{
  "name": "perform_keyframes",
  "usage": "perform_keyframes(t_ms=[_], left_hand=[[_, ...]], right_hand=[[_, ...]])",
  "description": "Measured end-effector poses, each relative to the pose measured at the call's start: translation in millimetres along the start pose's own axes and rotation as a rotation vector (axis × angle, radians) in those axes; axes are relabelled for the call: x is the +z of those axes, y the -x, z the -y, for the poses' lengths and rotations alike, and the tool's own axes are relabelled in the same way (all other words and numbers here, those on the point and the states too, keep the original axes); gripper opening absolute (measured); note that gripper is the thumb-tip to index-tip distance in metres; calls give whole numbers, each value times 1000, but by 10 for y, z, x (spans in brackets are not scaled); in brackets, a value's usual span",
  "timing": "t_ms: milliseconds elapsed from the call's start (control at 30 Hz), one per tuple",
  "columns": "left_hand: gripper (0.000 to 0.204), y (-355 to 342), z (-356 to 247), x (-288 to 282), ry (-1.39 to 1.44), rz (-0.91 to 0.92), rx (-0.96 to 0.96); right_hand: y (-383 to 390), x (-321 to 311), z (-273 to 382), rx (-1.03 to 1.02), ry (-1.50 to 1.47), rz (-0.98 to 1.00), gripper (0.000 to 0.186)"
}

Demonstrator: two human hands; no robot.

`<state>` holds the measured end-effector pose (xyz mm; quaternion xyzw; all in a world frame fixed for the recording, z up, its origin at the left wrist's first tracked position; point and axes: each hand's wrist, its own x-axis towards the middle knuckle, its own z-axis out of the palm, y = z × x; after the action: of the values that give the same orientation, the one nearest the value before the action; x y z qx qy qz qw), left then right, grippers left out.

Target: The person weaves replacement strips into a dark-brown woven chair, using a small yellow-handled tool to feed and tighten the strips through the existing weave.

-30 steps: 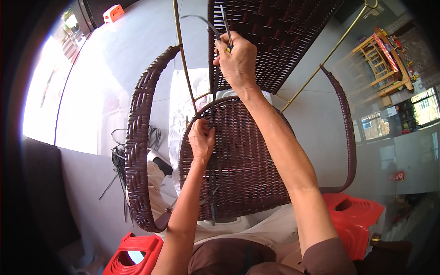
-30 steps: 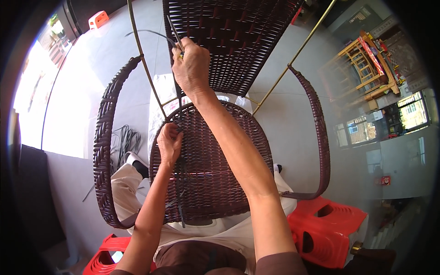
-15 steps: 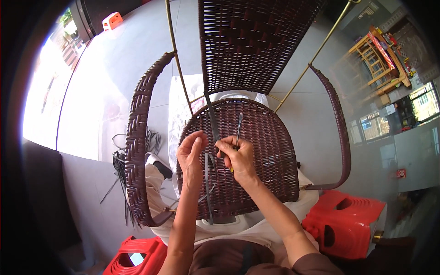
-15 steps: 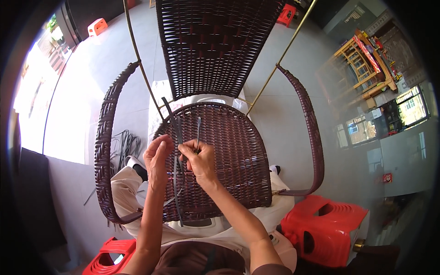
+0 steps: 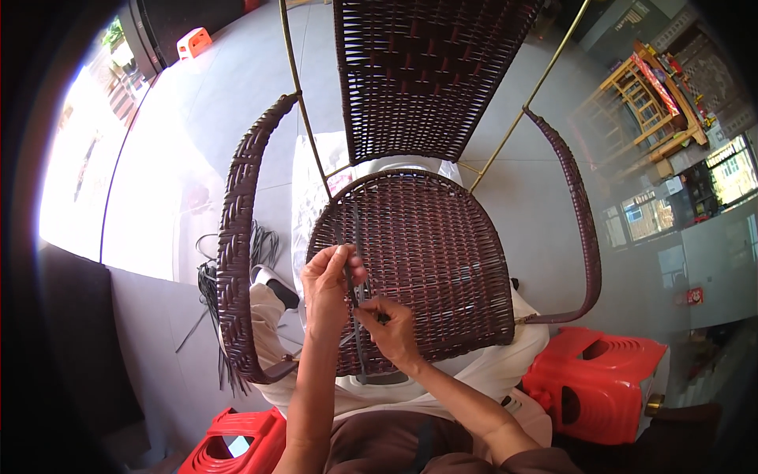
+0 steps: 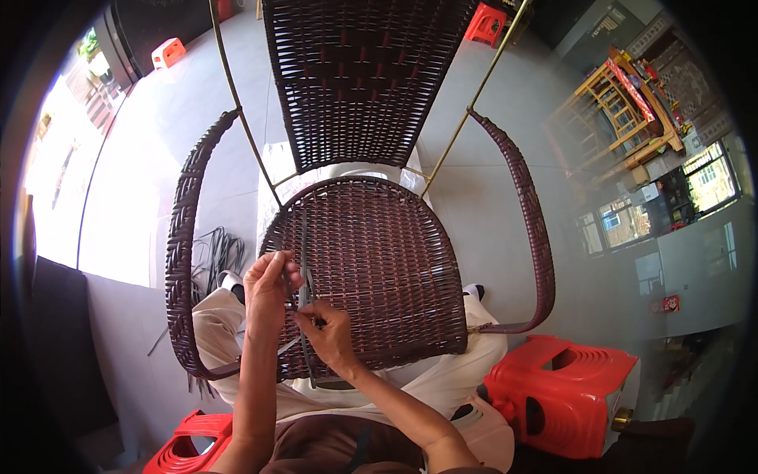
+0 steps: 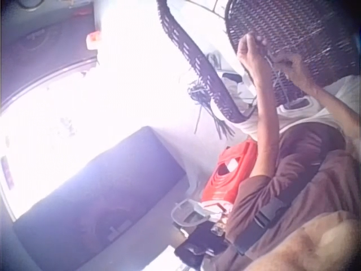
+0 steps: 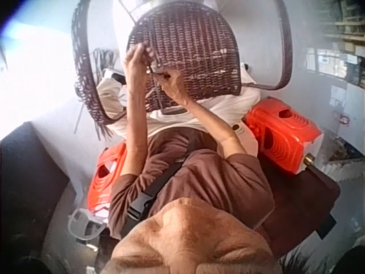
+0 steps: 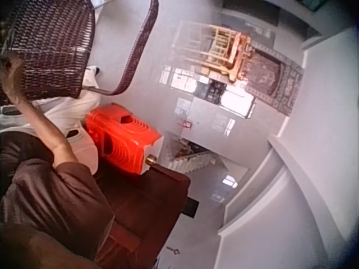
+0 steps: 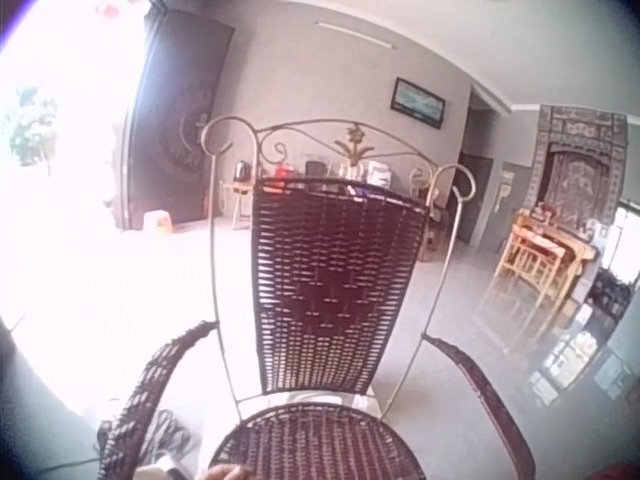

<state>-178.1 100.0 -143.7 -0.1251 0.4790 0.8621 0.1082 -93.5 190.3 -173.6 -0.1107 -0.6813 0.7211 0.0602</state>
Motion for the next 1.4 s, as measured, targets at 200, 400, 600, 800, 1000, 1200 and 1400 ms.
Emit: perform_keyframes(t_ms=[200, 400, 600, 800, 1000, 1200, 1400], left_hand=[[17, 255, -112, -215, 157, 82, -164], [16, 627, -14, -345, 139, 45, -339], [17, 664, 73, -463, 70, -15, -306], [18, 477, 19, -374, 26, -41, -282], [20, -416, -15, 115, -140, -80, 4], [26, -1323, 525, 66, -560, -265, 72], [27, -1221, 635, 135, -621, -281, 77]], right_hand=[[-339, -185, 180, 68, -27, -103, 19], [-1300, -274, -66, 35, 296, -126, 19], [-1595, 40, -218, 451, -92, -65, 20], [-1364, 149, -392, 481, -200, -36, 13], [-1098, 106, -389, 320, -41, -139, 16], [-718, 175, -345, 340, -69, -81, 8], [-702, -170, -485, -136, 354, -236, 27]])
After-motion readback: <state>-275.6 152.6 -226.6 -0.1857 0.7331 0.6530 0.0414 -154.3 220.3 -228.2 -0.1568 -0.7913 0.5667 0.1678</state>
